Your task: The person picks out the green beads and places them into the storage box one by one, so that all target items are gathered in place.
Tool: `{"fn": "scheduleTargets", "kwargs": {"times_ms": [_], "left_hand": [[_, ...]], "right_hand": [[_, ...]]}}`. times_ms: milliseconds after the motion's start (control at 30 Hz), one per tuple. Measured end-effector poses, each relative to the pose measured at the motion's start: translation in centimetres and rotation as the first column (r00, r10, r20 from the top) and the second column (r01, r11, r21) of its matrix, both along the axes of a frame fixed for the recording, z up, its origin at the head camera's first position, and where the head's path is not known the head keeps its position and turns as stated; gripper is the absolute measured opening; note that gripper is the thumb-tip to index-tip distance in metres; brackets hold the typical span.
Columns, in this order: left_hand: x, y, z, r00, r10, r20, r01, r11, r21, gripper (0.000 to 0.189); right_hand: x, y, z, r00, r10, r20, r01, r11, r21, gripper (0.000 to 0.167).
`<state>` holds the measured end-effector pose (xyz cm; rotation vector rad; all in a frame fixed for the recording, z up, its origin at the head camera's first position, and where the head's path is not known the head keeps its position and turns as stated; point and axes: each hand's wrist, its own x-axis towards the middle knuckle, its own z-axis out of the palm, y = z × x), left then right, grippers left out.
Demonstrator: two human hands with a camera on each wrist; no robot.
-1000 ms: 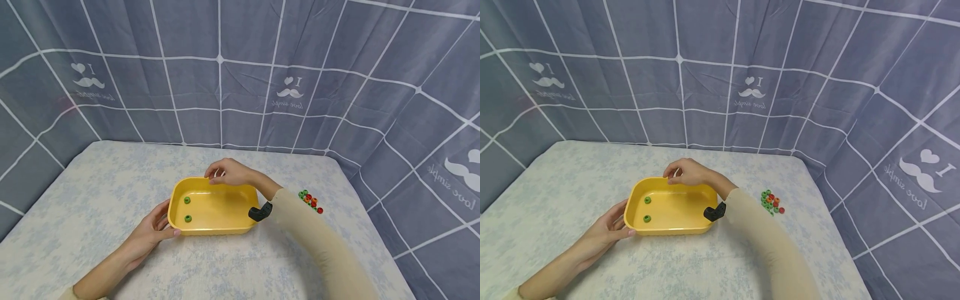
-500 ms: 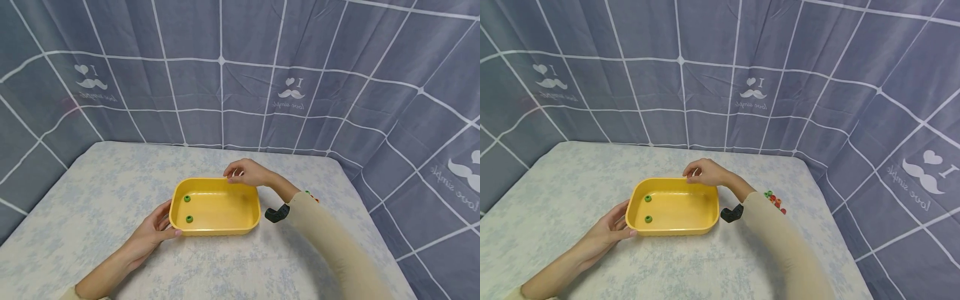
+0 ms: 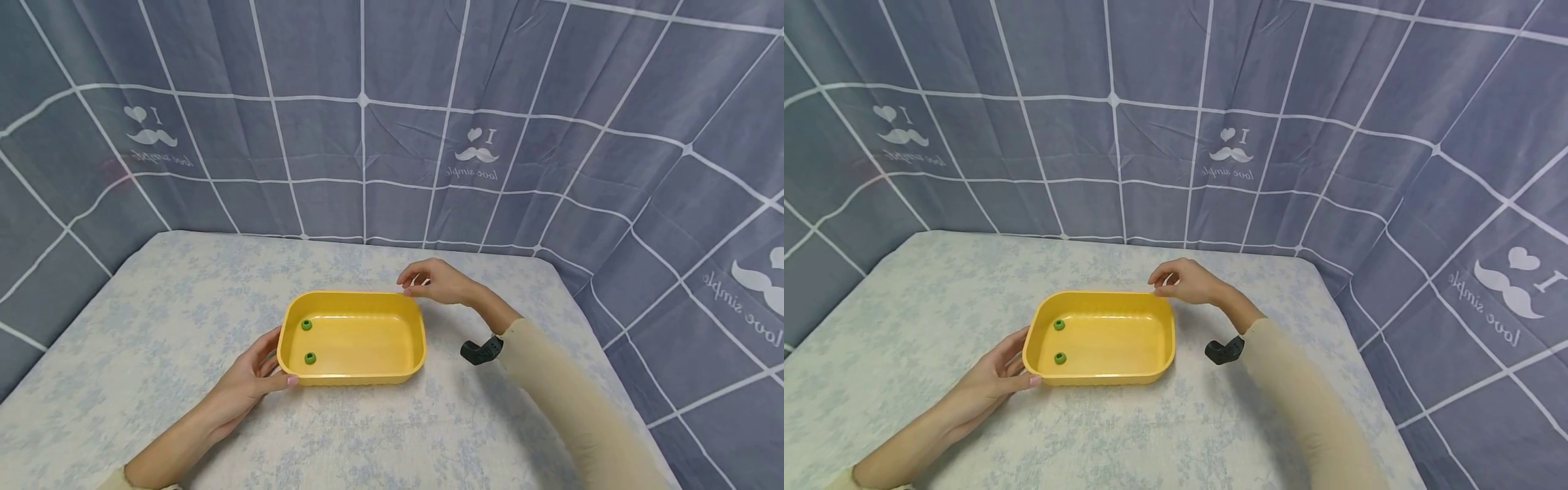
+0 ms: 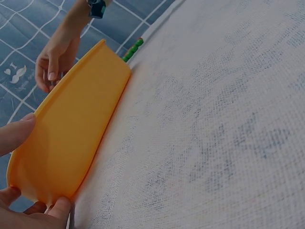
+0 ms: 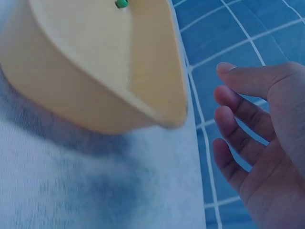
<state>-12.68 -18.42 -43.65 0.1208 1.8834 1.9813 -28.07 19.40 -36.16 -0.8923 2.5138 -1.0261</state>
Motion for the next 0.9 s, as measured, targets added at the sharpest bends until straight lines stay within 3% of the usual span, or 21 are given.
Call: {"fn": "scheduleTargets", "kwargs": {"times_ms": [533, 900], "left_hand": [[0.0, 0.1, 0.0, 1.000, 0.002, 0.010, -0.002, 1.000, 0.012, 0.100], [0.0, 0.0, 0.0, 1.000, 0.006, 0.007, -0.006, 0.999, 0.032, 0.097]], "right_hand": [[0.8, 6.7, 0.3, 0.987, -0.161, -0.004, 0.161, 0.987, 0.005, 0.021], [1.5, 12.1, -1.6, 0.951, -0.305, 0.054, 0.305, 0.952, 0.011, 0.029]]}}
